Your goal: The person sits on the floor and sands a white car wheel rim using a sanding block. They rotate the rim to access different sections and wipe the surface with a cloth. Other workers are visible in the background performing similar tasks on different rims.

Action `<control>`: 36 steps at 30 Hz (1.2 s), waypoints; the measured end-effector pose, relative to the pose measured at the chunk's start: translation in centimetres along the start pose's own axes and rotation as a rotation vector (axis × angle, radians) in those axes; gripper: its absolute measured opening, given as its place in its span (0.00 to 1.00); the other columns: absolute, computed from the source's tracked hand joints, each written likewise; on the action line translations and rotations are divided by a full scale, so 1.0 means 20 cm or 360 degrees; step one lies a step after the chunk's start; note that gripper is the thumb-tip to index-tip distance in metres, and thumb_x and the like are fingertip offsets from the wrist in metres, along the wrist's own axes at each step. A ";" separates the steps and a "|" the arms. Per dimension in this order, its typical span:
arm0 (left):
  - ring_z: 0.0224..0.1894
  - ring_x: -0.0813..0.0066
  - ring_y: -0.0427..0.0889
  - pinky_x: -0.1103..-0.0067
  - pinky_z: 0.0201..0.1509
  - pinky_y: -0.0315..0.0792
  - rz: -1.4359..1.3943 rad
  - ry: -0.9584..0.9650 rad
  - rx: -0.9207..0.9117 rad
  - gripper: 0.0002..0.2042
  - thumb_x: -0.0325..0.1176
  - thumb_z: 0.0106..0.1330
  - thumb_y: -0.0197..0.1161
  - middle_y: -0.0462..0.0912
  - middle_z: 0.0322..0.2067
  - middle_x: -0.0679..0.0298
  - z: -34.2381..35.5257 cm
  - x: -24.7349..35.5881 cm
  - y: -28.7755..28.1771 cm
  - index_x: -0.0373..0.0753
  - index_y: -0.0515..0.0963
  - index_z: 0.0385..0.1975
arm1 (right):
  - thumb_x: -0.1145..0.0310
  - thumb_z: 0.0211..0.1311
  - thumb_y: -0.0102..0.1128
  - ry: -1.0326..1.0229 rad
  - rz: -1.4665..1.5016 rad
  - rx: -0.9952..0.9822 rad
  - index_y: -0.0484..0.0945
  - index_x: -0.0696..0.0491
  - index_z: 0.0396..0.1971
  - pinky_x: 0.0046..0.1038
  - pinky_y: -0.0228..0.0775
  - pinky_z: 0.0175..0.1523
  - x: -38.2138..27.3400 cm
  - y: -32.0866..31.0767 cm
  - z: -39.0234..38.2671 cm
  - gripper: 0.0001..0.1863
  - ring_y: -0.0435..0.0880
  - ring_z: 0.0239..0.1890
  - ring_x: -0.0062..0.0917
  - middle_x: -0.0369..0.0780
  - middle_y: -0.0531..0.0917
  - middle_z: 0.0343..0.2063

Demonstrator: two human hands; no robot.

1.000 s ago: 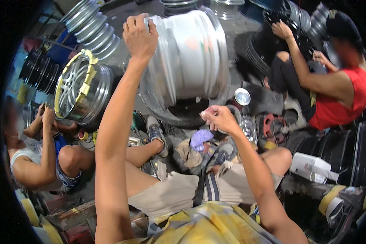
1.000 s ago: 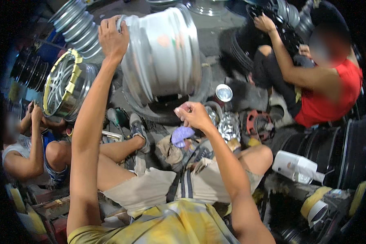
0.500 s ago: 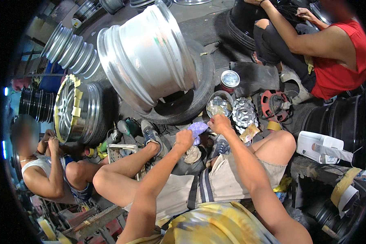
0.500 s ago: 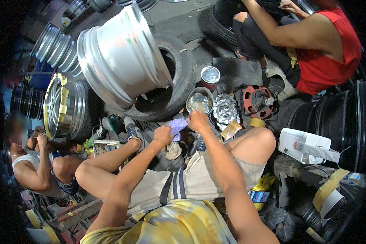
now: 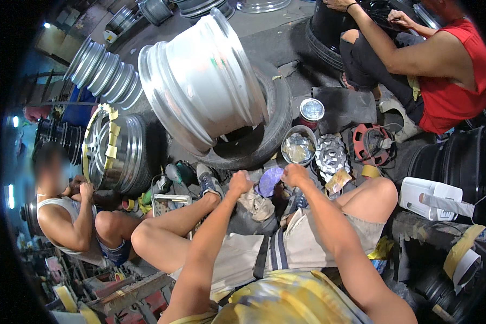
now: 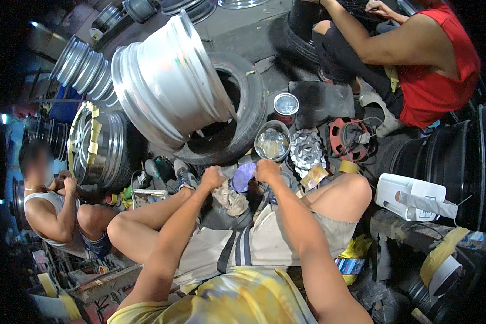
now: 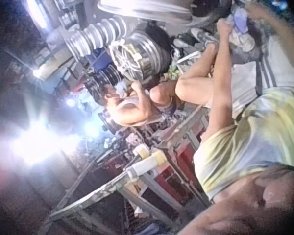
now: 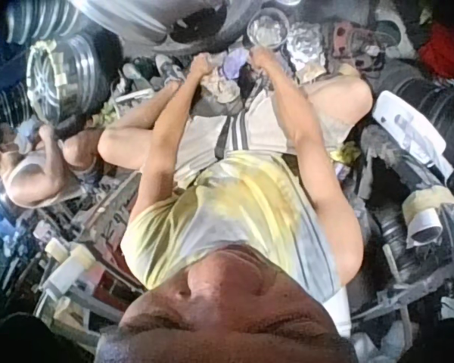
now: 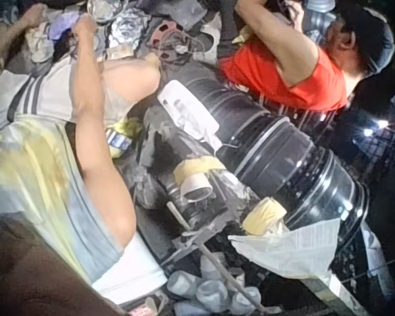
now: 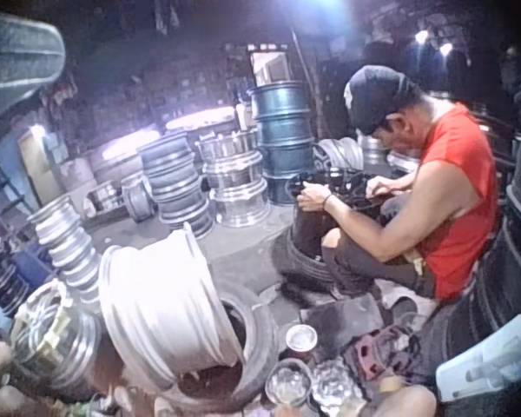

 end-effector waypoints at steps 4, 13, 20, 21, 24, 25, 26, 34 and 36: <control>0.49 0.50 0.89 0.63 0.56 0.81 -0.0128 0.0012 -0.0053 0.20 0.41 0.57 0.70 0.89 0.42 0.43 0.02 -0.20 0.03 0.40 0.87 0.47 | 0.57 0.58 0.70 -0.0025 -0.0047 0.0004 0.90 0.49 0.41 0.43 0.79 0.60 -0.05 0.01 -0.02 0.15 0.88 0.52 0.44 0.48 0.90 0.46; 0.53 0.40 0.84 0.55 0.63 0.77 -0.0035 0.0172 0.0153 0.15 0.37 0.61 0.65 0.85 0.49 0.42 -0.02 -0.01 0.46 0.43 0.87 0.47 | 0.53 0.59 0.69 -0.0137 -0.0222 -0.0069 0.90 0.46 0.42 0.44 0.77 0.62 0.08 0.18 0.00 0.17 0.87 0.55 0.46 0.50 0.88 0.48; 0.52 0.40 0.85 0.55 0.61 0.78 -0.0203 0.0352 0.0167 0.18 0.37 0.58 0.66 0.86 0.49 0.43 -0.02 -0.05 0.53 0.38 0.86 0.48 | 0.50 0.60 0.68 -0.0192 -0.0187 -0.0090 0.90 0.48 0.42 0.46 0.78 0.61 0.06 0.25 0.06 0.19 0.87 0.53 0.47 0.51 0.89 0.47; 0.53 0.40 0.85 0.55 0.61 0.78 -0.0199 0.0270 0.0105 0.19 0.37 0.57 0.66 0.86 0.50 0.42 -0.02 -0.05 0.55 0.37 0.86 0.47 | 0.50 0.60 0.68 -0.0211 -0.0197 -0.0073 0.90 0.48 0.41 0.46 0.78 0.61 0.05 0.24 0.06 0.19 0.87 0.53 0.47 0.51 0.89 0.46; 0.54 0.42 0.85 0.55 0.60 0.79 -0.0063 0.0084 -0.0108 0.19 0.38 0.56 0.68 0.87 0.49 0.42 -0.01 0.00 0.57 0.36 0.86 0.45 | 0.50 0.59 0.69 -0.0227 -0.0199 -0.0055 0.90 0.48 0.41 0.46 0.78 0.61 0.07 0.25 0.03 0.19 0.88 0.52 0.47 0.51 0.89 0.45; 0.53 0.42 0.86 0.55 0.60 0.79 -0.0019 0.0068 -0.0137 0.19 0.38 0.56 0.69 0.87 0.48 0.42 -0.03 0.03 0.52 0.36 0.87 0.45 | 0.50 0.59 0.70 -0.0224 -0.0198 -0.0052 0.91 0.49 0.40 0.46 0.78 0.61 0.08 0.23 0.01 0.19 0.88 0.51 0.47 0.51 0.89 0.44; 0.53 0.41 0.86 0.55 0.59 0.79 -0.0008 0.0172 -0.0229 0.19 0.40 0.56 0.69 0.87 0.47 0.42 -0.06 0.07 0.48 0.35 0.87 0.45 | 0.51 0.58 0.70 -0.0230 -0.0198 -0.0049 0.91 0.49 0.40 0.46 0.79 0.60 0.07 0.20 0.00 0.18 0.88 0.51 0.47 0.51 0.89 0.44; 0.41 0.49 0.90 0.60 0.45 0.83 -0.0197 0.0376 -0.0667 0.22 0.43 0.59 0.66 0.89 0.39 0.42 -0.06 -0.18 0.34 0.27 0.84 0.41 | 0.51 0.57 0.70 -0.0267 -0.0057 -0.0018 0.91 0.49 0.37 0.45 0.80 0.57 -0.04 0.22 0.02 0.18 0.89 0.49 0.47 0.52 0.89 0.41; 0.35 0.58 0.89 0.63 0.41 0.84 -0.0303 0.0253 -0.0734 0.16 0.38 0.57 0.68 0.88 0.33 0.48 -0.08 -0.06 0.16 0.30 0.82 0.37 | 0.51 0.58 0.70 -0.0264 -0.0113 0.0102 0.90 0.50 0.38 0.45 0.80 0.57 0.03 0.23 0.09 0.17 0.89 0.48 0.47 0.51 0.90 0.41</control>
Point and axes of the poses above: each hand's wrist, its own z-axis towards the middle knuckle, its own y-axis out of the palm, x = y × z, the point moved 8 cm from there along z, towards the middle knuckle
